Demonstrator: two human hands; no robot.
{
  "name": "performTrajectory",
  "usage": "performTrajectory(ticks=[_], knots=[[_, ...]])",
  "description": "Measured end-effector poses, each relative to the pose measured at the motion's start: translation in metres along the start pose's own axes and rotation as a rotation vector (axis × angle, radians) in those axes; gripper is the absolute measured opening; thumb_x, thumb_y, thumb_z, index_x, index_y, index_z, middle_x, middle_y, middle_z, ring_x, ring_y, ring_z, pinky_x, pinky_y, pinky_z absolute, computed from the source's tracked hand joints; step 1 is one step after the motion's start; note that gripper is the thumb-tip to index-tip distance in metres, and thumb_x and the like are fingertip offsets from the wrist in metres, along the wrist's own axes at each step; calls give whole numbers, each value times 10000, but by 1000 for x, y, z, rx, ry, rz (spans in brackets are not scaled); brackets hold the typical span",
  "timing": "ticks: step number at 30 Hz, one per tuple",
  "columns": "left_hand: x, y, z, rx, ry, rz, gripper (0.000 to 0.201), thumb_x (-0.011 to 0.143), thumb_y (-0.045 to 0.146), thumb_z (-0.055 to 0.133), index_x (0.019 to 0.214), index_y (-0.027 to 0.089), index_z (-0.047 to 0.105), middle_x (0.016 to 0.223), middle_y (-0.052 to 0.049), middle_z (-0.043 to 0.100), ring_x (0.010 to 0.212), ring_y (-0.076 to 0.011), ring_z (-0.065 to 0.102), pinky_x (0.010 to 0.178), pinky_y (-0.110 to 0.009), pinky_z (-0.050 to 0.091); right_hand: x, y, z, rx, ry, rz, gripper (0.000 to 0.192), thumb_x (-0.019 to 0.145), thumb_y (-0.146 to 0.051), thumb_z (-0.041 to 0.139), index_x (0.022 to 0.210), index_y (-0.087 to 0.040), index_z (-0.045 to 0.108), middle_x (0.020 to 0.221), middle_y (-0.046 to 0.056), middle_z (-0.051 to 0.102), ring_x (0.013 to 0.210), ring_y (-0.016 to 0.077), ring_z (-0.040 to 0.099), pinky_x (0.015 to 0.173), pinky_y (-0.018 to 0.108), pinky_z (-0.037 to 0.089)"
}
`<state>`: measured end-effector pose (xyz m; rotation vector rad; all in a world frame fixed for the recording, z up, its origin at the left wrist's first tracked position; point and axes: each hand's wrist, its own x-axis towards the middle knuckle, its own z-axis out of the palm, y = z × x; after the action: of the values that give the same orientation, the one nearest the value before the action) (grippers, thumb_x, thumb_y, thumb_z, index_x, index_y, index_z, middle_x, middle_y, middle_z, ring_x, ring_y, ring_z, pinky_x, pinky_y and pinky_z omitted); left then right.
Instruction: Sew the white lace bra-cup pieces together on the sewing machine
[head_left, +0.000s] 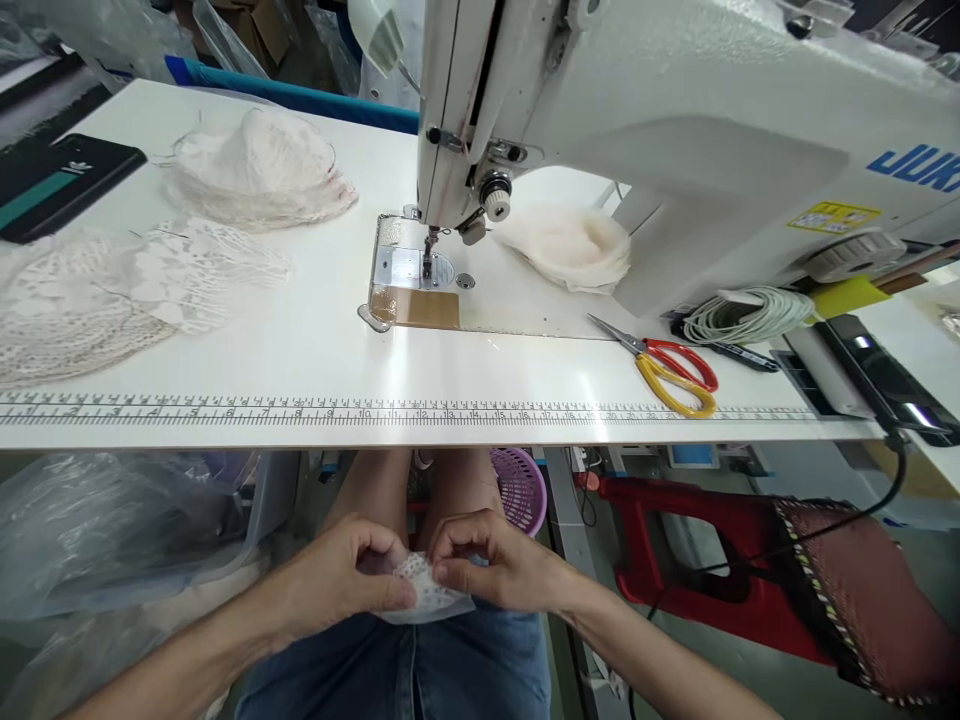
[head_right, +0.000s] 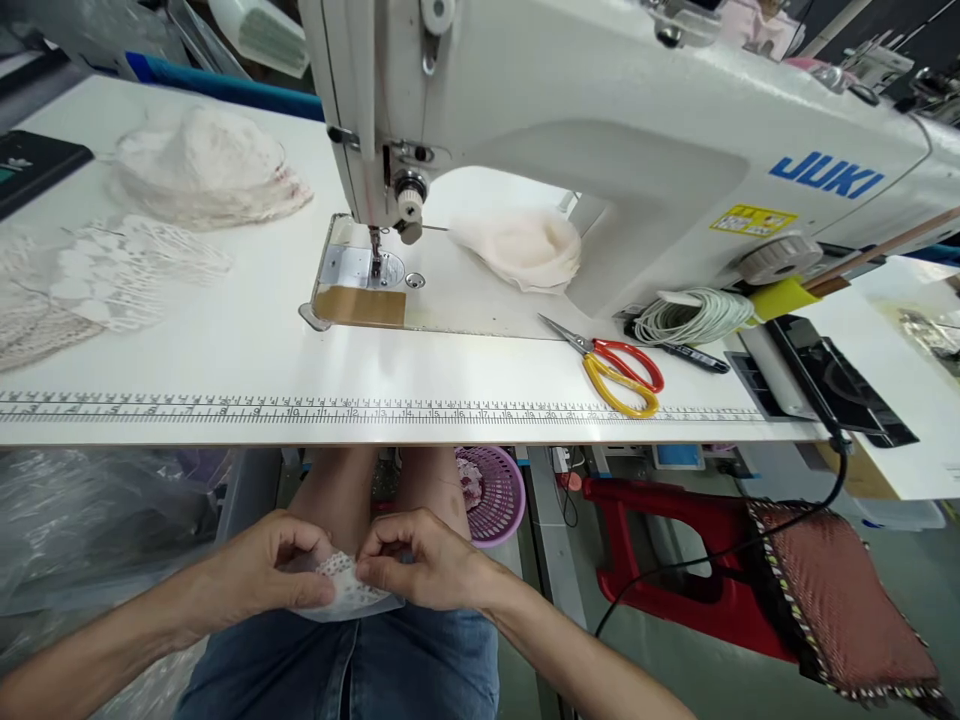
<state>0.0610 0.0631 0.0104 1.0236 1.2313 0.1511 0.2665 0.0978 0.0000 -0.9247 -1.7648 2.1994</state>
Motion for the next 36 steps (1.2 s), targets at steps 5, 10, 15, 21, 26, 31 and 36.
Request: performTrajectory(ticks=[5,10,15,21,26,31,36], knots=[[-13,11,-7,39,58,71,254,671,379,638,560,167,554,573,55,412,601,-126,407,556,-217,299,-1,-20,5,-163,63,-47,225,853,-303,509,717,-128,549,673,-4,512,604,87,448,553,193,355],[-38,56,-38,118,80,179,232,691,330,582,552,156,516,546,54,401,546,-106,363,500,-224,242,5,-74,3,-418,178,-138,179,833,-230,492,676,-147,515,575,-40,461,509,63,394,465,165,281],[-24,125,-99,366,227,218,206,647,292,572,512,162,488,478,63,336,499,-93,297,459,-227,193,51,-120,-25,-764,432,-268,192,804,-159,481,613,-148,493,519,-47,447,487,62,392,470,170,255],[50,184,-146,493,291,168,214,521,195,568,409,186,385,425,71,284,457,-87,268,432,-233,167,102,-125,-94,-1138,705,-247,232,783,-122,484,561,-156,429,479,-43,394,429,65,246,457,223,149],[81,196,-152,536,231,80,219,480,144,542,355,190,368,386,71,271,436,-90,267,418,-241,176,90,-116,-133,-1230,620,-351,208,906,-159,371,772,-155,531,655,7,544,488,95,384,467,220,233],[85,200,-155,577,246,36,174,493,169,562,399,190,417,417,61,326,463,-107,324,407,-236,201,86,-116,-143,-1368,413,-751,202,920,-92,378,1022,-151,543,1010,71,610,798,132,571,598,217,421],[88,201,-155,620,269,12,169,503,204,580,441,189,423,435,65,332,479,-109,342,391,-224,206,93,-111,-139,-1482,391,-831,191,929,-86,402,1025,-126,562,1039,71,630,859,144,561,568,238,409]])
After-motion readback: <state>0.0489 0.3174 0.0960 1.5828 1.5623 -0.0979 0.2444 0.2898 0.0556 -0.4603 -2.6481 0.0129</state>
